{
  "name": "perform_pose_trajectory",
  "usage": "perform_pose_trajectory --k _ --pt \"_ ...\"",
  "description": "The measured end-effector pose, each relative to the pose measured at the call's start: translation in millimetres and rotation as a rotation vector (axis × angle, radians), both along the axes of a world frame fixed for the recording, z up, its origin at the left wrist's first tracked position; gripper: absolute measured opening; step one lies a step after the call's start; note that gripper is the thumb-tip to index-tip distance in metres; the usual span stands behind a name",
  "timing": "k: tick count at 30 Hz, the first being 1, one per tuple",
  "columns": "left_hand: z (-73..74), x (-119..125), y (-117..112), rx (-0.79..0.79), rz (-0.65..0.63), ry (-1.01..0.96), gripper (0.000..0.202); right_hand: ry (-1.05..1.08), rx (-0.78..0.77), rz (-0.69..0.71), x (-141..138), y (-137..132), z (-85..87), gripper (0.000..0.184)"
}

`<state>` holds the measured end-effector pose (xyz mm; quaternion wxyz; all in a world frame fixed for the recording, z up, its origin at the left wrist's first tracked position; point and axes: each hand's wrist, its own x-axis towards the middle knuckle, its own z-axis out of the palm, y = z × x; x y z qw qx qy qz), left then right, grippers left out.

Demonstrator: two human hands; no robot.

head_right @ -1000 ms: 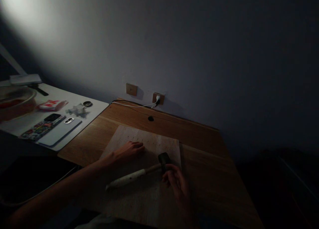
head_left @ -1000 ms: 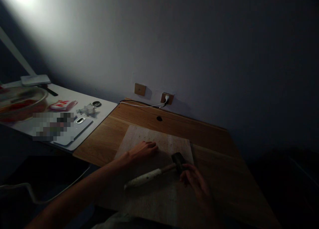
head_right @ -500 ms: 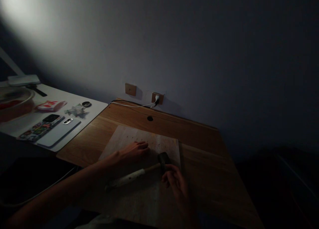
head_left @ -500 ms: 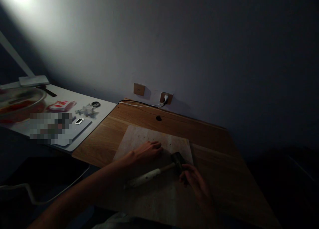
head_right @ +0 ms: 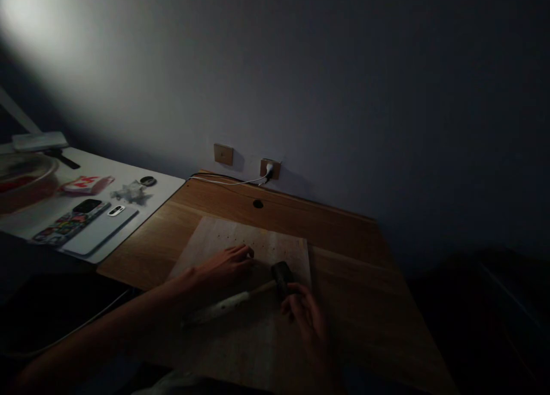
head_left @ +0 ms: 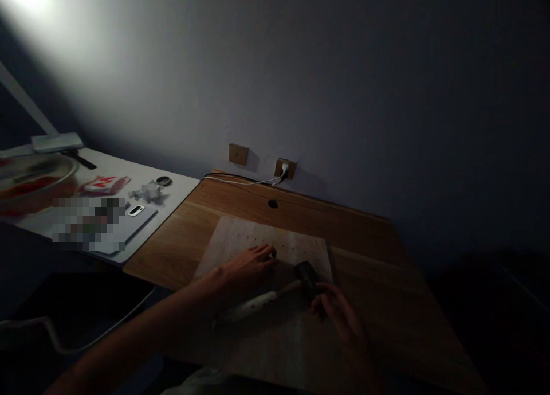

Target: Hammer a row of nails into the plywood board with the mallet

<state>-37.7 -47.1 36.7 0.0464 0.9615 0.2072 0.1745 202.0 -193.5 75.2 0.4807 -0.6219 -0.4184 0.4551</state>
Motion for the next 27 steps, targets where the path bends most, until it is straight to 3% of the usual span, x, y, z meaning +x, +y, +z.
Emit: perform_pose_trajectory --k 9,16,21,27 --pt "13.5 -33 -20 -0.074 0.014 0.048 0.032 -0.018 0.009 -0.017 -3 -3 -3.8 0.056" --pt "5.2 -67 -38 -0.135 0.047 0.038 0.05 -0.177 -0.007 -0.118 5 -11 -14.6 0.058" --pt "-1.8 -105 -56 -0.102 0.243 0.0 0.045 -0.511 0.02 -0.307 26 -15 -39.4 0.061" --pt "-11.0 -148 -66 -0.013 0.503 -0.021 0.035 -0.777 0.115 -0.27 42 -23 -60.4 0.059"
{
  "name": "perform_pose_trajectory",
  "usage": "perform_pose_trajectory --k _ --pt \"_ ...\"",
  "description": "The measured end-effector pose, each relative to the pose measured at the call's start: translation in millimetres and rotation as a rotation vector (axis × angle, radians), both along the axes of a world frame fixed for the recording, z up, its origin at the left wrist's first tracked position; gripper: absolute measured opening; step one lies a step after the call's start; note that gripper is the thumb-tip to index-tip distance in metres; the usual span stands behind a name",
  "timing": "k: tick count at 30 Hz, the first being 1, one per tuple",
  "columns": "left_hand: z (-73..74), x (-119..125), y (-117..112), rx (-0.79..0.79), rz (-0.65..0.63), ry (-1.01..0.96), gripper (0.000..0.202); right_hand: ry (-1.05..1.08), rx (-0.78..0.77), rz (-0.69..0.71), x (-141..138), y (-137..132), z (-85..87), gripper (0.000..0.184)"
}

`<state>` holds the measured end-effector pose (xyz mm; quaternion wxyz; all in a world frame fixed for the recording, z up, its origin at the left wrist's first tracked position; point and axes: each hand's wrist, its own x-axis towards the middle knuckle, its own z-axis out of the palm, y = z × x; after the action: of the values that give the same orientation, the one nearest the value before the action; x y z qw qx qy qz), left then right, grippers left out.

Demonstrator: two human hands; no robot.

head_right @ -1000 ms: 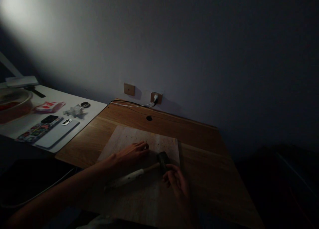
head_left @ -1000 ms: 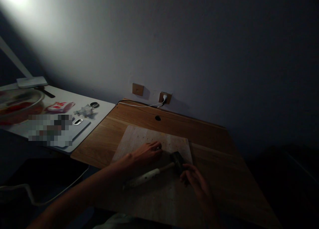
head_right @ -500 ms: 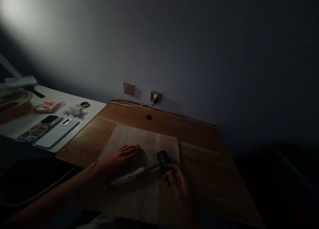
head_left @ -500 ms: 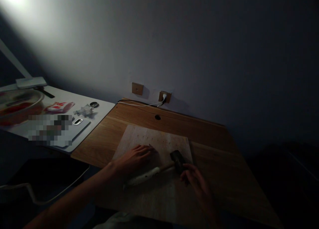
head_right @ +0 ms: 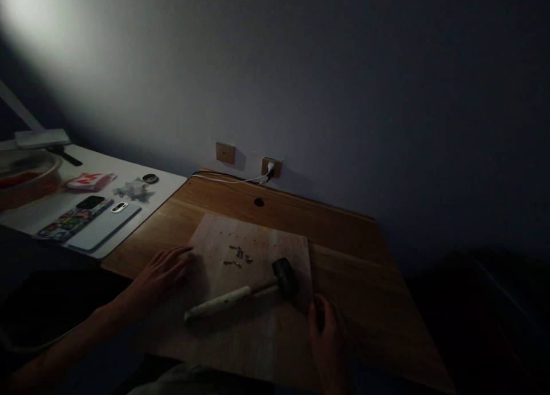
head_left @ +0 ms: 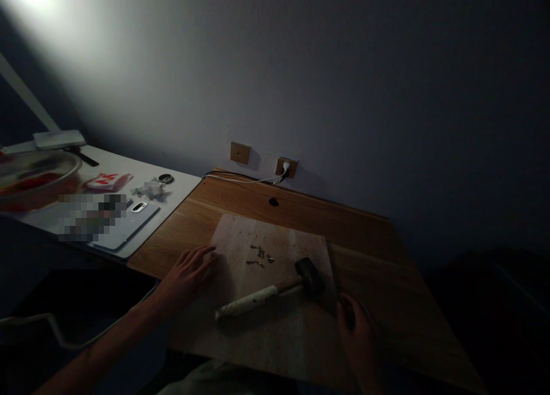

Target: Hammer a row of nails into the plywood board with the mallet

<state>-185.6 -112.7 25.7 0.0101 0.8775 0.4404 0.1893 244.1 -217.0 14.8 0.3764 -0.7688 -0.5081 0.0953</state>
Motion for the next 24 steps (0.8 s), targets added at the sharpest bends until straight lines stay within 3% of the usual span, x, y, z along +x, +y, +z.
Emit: perform_pose_trajectory --k 7,14,18,24 --pt "-2.5 -20 -15 -0.027 0.099 -0.039 0.037 0.022 -0.039 0.0 -3 -3 -5.2 0.06" --pt "-3.2 -14 -32 -0.082 0.178 -0.134 0.039 0.182 -0.064 -0.071 -7 -4 2.3 0.062" --pt "-3.0 -10 -32 -0.108 0.18 -0.148 0.041 0.297 -0.08 -0.118 -15 -8 14.1 0.059" --pt "-3.5 -21 -21 -0.116 0.234 -0.142 0.051 0.397 -0.087 -0.079 -38 -9 26.0 0.058"
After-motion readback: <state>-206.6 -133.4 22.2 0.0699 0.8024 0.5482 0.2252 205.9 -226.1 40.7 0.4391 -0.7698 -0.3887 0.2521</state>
